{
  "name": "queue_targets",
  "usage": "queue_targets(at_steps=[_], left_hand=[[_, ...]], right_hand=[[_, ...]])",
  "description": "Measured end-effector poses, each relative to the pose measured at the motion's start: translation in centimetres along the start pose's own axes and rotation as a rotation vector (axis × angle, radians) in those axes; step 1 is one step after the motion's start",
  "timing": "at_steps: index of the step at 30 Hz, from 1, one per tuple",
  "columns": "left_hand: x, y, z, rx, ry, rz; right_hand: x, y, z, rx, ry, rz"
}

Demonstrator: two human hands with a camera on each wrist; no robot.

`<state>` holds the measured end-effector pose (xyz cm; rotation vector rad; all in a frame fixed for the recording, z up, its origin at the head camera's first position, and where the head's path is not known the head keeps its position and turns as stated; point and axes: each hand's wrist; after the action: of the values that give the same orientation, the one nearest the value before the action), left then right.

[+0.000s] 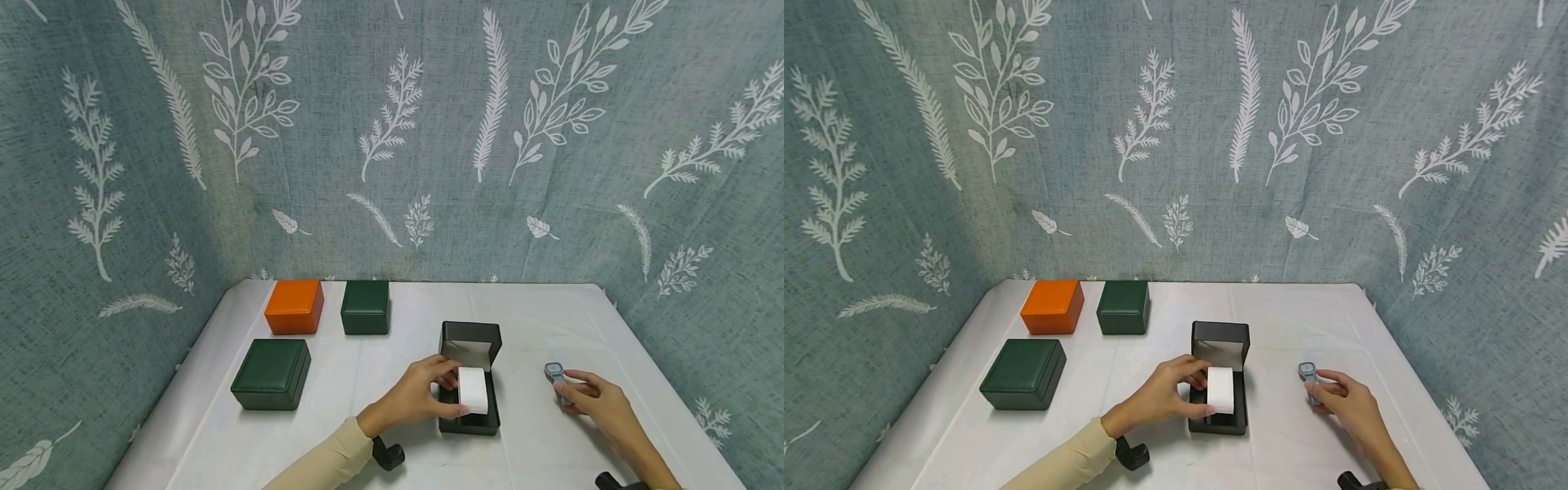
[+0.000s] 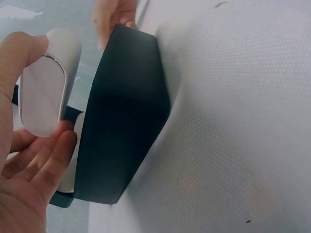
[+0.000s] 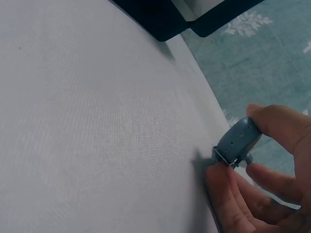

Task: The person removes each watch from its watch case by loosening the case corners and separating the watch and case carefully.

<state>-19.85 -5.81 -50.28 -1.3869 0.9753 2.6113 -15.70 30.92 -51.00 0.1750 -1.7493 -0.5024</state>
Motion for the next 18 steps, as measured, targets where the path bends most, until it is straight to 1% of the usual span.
queue_targets(at_steps=[4, 7, 11, 18], left_hand=[[-0.01, -0.03, 0.00, -0.001, 0.019, -0.016], [-0.02, -0.04, 0.01, 0.003, 0.016, -0.009], [-0.04, -0.05, 0.01, 0.002, -0.010, 0.012], [-0.05, -0.01, -0.02, 0.005, 0.013, -0.016]], right_hand=[[-0.13, 0.24, -0.13, -0.011, 0.025, -0.069], [-0.22, 0.39, -0.29, -0.014, 0.049, -0.109], [-0.26, 0.48, -0.41, -0.015, 0.059, -0.096], [-0.18, 0.67, -0.37, -0.008, 0.055, -0.115]])
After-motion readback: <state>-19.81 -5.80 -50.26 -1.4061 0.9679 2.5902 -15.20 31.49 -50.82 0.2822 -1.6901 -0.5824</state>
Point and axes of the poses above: each hand's wrist, its own z-axis towards the middle knuckle, its own y-axis out of the back of the hand, x = y × z, and after that the axes turned 8 degrees about -x, right-handed
